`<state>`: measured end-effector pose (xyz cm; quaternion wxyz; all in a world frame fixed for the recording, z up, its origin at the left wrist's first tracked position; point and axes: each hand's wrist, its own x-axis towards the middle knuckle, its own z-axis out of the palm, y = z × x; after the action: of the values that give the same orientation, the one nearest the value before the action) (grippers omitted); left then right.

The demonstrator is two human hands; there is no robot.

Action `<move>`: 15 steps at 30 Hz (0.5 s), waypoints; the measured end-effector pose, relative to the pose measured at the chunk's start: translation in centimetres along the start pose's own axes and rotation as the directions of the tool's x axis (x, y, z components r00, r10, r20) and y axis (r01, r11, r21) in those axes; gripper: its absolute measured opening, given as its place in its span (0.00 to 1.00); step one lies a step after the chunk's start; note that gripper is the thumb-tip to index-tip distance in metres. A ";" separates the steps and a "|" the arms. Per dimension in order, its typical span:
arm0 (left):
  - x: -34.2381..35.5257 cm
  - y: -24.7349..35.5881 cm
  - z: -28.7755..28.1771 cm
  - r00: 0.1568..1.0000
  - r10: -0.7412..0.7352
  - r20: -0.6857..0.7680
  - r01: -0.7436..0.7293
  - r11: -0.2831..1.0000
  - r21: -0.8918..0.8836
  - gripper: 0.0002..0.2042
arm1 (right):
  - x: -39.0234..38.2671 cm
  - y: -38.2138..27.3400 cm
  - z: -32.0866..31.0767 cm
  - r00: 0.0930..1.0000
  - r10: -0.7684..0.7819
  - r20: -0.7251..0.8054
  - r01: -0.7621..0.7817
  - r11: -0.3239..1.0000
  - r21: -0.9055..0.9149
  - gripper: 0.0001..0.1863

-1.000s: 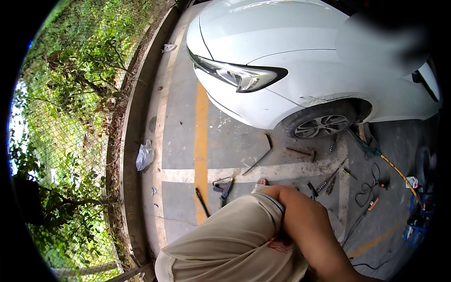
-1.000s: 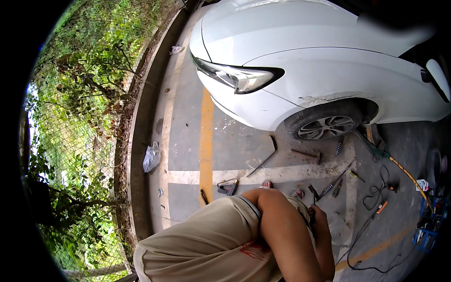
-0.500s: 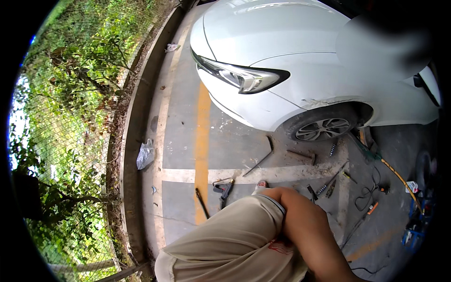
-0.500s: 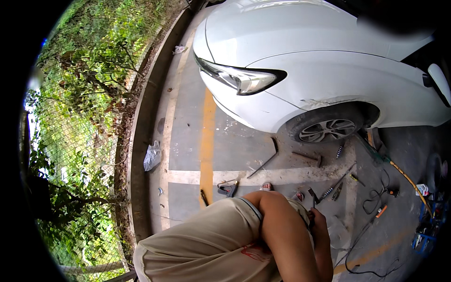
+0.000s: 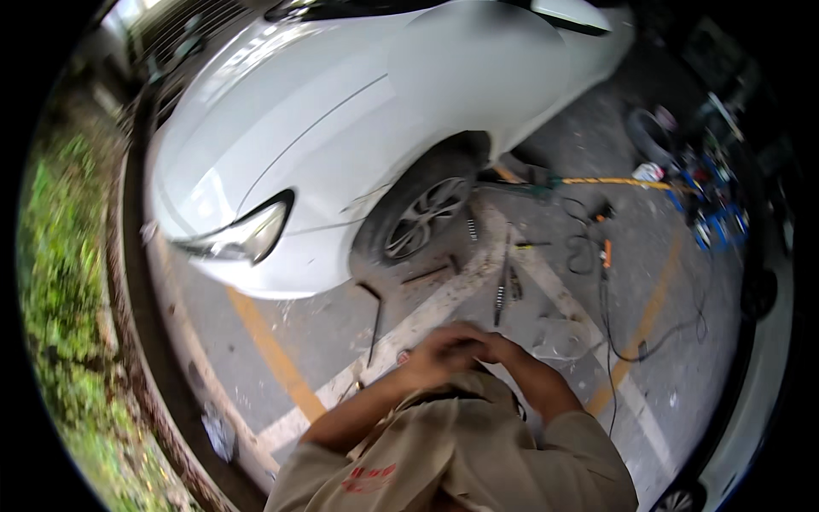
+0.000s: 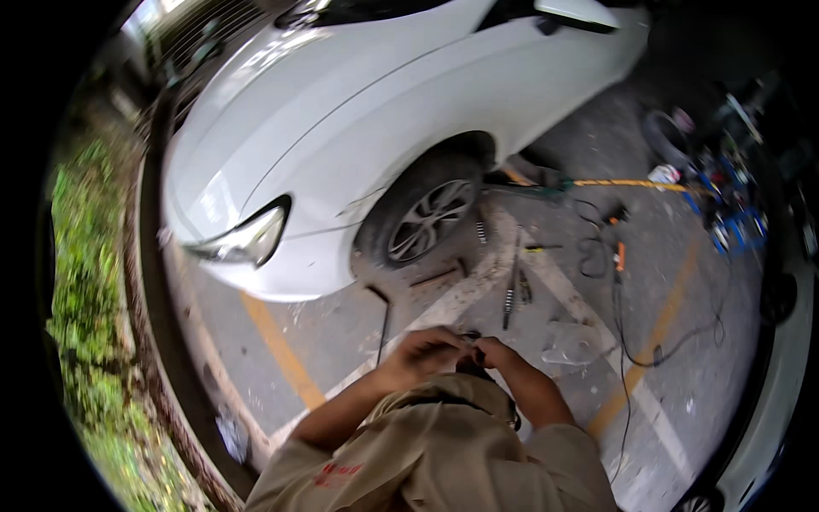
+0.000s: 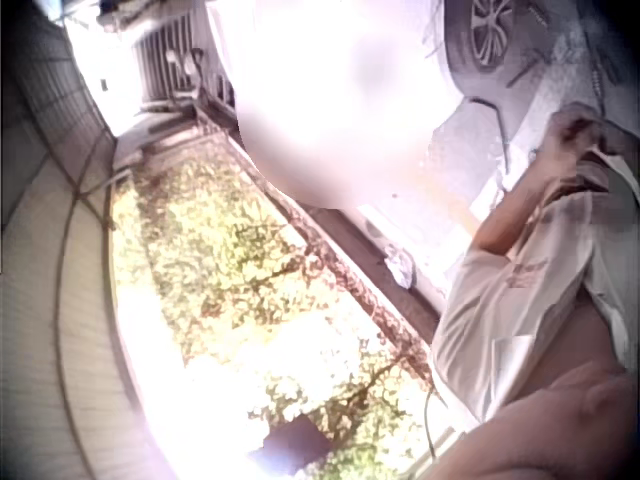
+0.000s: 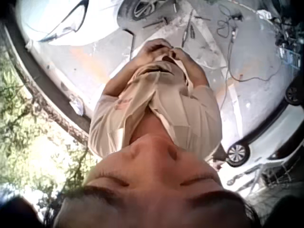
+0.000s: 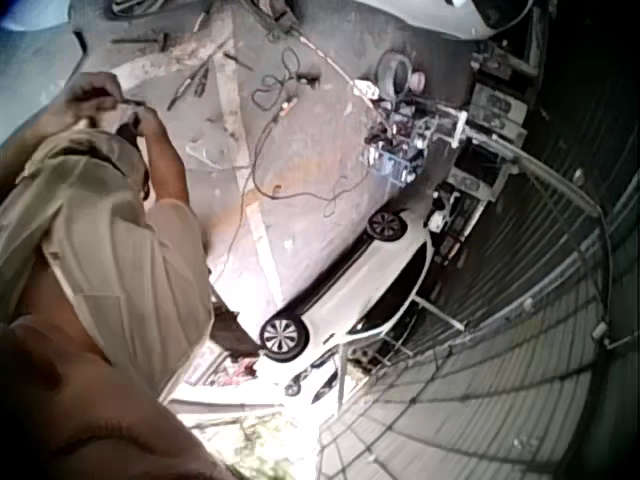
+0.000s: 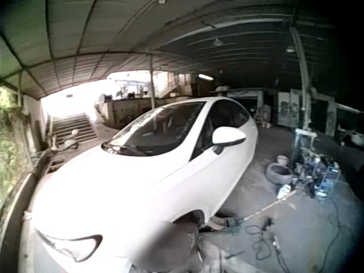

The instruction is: The person uses a hammer and a metal bar to repeatedly strike and pry the front bumper of a white car, attempting to push a dent back into place. The person works on the area above the front wheel, using the tire as a fulcrum for the metal bar.

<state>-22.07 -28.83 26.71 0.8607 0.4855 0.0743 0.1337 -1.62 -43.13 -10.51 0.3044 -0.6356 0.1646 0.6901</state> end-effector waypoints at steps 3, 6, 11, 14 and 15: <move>-8.4 -11.5 -12.0 0.385 -0.224 -0.895 0.451 0.892 -0.029 0.11 | -8.8 -5.2 5.7 0.972 0.065 -0.225 -0.002 0.962 0.272 0.12; -20.6 -18.6 -17.9 0.217 -0.382 -0.898 0.601 0.778 -0.185 0.07 | -2.2 -2.5 2.6 0.934 -0.085 -0.346 0.165 0.964 0.207 0.10; -30.5 -20.2 -17.2 -0.023 -0.593 -0.805 0.759 0.514 -0.400 0.08 | -3.1 5.8 2.3 0.544 -0.722 -0.426 -0.213 0.373 -0.903 0.18; -28.5 -21.0 -16.6 -0.045 -0.612 -0.790 0.784 0.468 -0.408 0.06 | -5.0 7.8 0.2 0.805 -0.532 -0.261 -0.035 0.396 -0.917 0.16; -26.8 -21.6 -16.7 -0.019 -0.614 -0.789 0.796 0.468 -0.383 0.05 | -4.4 8.0 -1.1 0.861 -0.477 -0.175 0.032 0.395 -0.918 0.16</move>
<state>-48.46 -33.96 -0.46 0.5842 0.3107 0.7421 -0.1073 -5.71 -50.82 -7.65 -0.0150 -0.8456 -0.2665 0.4623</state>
